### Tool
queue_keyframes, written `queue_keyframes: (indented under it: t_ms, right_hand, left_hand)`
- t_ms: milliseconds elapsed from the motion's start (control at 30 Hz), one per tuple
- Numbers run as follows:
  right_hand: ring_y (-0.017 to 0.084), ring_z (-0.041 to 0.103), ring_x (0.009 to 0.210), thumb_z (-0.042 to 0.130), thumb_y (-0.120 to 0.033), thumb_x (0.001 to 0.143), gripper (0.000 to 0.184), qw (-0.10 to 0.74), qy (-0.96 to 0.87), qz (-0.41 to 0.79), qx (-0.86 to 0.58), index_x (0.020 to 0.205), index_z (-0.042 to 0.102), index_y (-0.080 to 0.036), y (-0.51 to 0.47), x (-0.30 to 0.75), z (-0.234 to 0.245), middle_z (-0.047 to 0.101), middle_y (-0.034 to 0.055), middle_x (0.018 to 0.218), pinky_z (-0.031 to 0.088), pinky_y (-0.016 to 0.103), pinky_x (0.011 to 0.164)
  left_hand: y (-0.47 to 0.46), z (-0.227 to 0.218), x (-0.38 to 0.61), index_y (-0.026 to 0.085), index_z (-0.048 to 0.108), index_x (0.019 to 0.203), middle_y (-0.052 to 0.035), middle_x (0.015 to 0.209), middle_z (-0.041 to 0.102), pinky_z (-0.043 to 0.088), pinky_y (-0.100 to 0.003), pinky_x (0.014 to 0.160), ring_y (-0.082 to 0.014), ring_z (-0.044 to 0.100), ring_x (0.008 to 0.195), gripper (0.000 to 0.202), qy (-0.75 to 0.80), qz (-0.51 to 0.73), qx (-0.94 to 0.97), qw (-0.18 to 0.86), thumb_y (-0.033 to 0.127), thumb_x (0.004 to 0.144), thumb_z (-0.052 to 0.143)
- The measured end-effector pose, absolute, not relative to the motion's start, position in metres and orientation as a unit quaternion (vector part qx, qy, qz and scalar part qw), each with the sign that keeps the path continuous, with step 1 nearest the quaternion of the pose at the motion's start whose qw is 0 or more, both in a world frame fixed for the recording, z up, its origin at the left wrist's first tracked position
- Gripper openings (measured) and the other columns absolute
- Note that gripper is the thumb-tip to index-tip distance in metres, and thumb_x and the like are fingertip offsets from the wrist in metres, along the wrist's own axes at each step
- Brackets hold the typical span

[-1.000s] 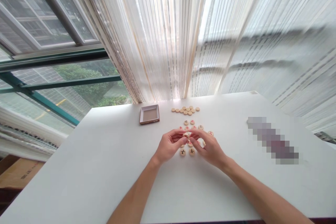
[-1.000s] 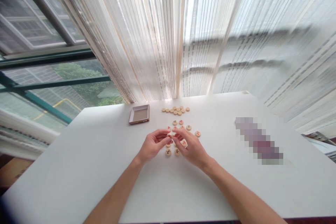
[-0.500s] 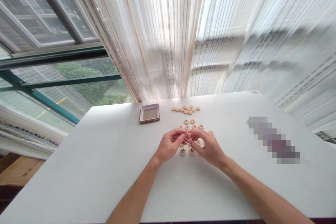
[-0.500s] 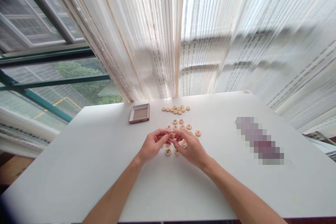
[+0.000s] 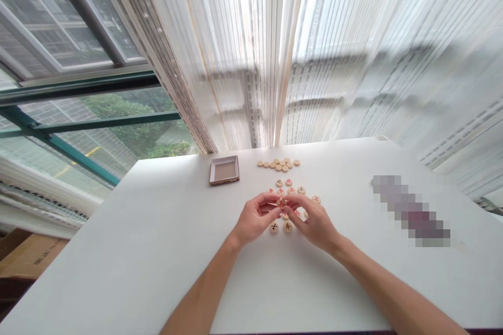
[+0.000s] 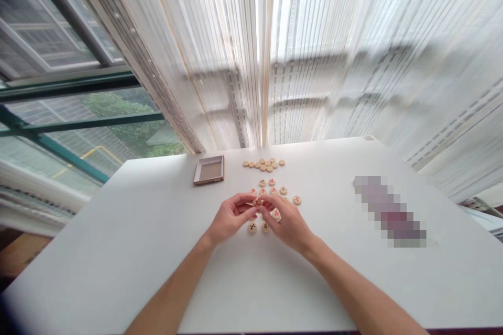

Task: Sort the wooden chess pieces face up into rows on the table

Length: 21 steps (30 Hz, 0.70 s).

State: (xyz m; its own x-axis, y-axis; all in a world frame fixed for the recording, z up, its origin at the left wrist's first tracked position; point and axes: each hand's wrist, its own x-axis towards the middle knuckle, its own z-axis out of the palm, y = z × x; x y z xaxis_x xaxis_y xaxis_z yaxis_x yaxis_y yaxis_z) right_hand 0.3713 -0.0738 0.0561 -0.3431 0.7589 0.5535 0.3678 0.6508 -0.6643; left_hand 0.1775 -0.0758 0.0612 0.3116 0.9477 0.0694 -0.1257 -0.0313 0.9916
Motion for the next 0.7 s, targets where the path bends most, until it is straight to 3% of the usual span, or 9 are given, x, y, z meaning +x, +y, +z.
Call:
queue_keyframes:
  t_ms: [700]
  right_hand:
    - [0.017, 0.071, 0.081, 0.056, -0.024, 0.096, 0.017, 0.459, -0.774, 0.237, -0.366, 0.112, 0.060, -0.024, -0.0786, 0.3685, 0.0572, 0.073, 0.0039, 0.096, 0.058, 0.030, 0.074]
  left_hand:
    - [-0.0756, 0.0619, 0.1786, 0.015, 0.065, 0.102, -0.0091, 0.098, 0.071, 0.059, -0.033, 0.082, -0.0202, 0.069, 0.091, 0.034, 0.382, 0.453, 0.565, 0.574, 0.035, 0.079, 0.078]
